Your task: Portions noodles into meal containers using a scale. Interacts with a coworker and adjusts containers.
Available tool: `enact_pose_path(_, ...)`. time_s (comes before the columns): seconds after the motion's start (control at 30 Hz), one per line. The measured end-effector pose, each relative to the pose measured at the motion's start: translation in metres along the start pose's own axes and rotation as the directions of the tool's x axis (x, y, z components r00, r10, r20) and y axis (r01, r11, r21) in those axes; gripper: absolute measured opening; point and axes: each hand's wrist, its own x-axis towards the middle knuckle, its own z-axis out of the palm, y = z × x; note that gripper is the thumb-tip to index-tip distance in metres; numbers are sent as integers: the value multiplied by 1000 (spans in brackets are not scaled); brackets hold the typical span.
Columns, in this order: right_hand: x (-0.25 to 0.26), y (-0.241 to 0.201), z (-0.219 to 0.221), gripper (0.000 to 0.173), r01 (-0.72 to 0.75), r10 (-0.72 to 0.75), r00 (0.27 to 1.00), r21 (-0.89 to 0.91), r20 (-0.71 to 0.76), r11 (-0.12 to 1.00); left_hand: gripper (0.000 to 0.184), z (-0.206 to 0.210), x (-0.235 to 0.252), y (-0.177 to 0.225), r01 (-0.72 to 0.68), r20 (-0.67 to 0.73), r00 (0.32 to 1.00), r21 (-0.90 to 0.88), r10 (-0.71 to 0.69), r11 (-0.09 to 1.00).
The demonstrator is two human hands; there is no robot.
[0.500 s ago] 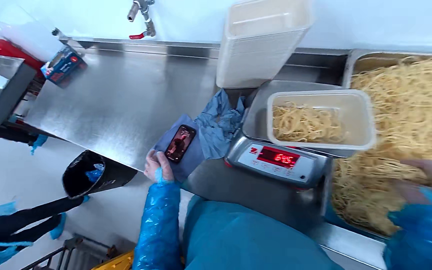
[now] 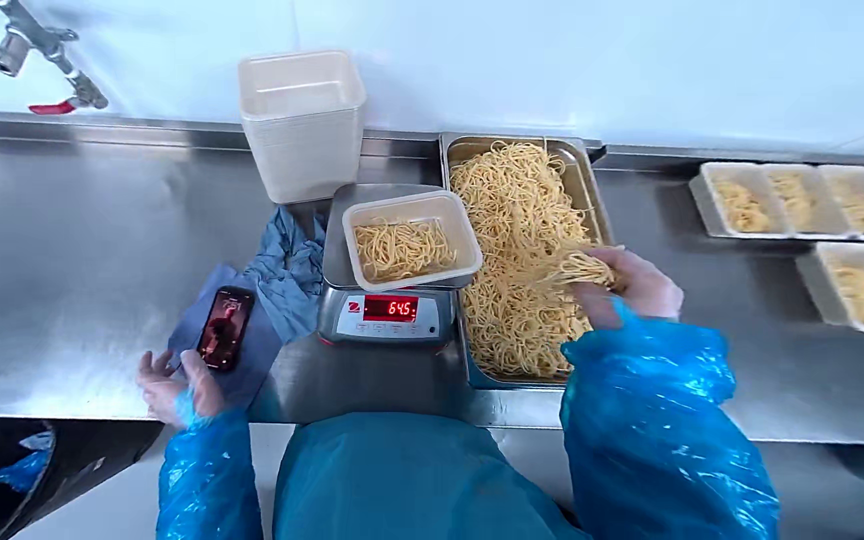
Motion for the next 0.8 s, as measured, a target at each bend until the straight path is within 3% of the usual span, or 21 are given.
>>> enact_pose_path(0.13, 4, 1, -10, 27, 52, -51, 999, -48, 20, 998, 64, 7, -1, 11, -24, 32, 999, -81, 26, 996)
enact_pose_path(0.23, 5, -6, -19, 27, -10, 10, 1000, -22, -23, 1000, 62, 12, -8, 13, -14, 55, 998, -151, 23, 988)
enact_pose_path(0.47, 10, -32, -51, 31, -15, 37, 993, 204, -109, 979, 57, 16, -16, 15, -69, 39, 996, -247, 81, 967)
enact_pose_path(0.67, 24, -63, -84, 31, 193, -102, 968, 416, -230, 889, 54, 23, -15, 7, -105, 85, 987, -308, 138, 946)
enact_pose_path(0.8, 45, -89, -104, 35, 393, -312, 919, 540, -240, 744, 52, 28, -18, 9, -79, 163, 978, -303, 133, 950)
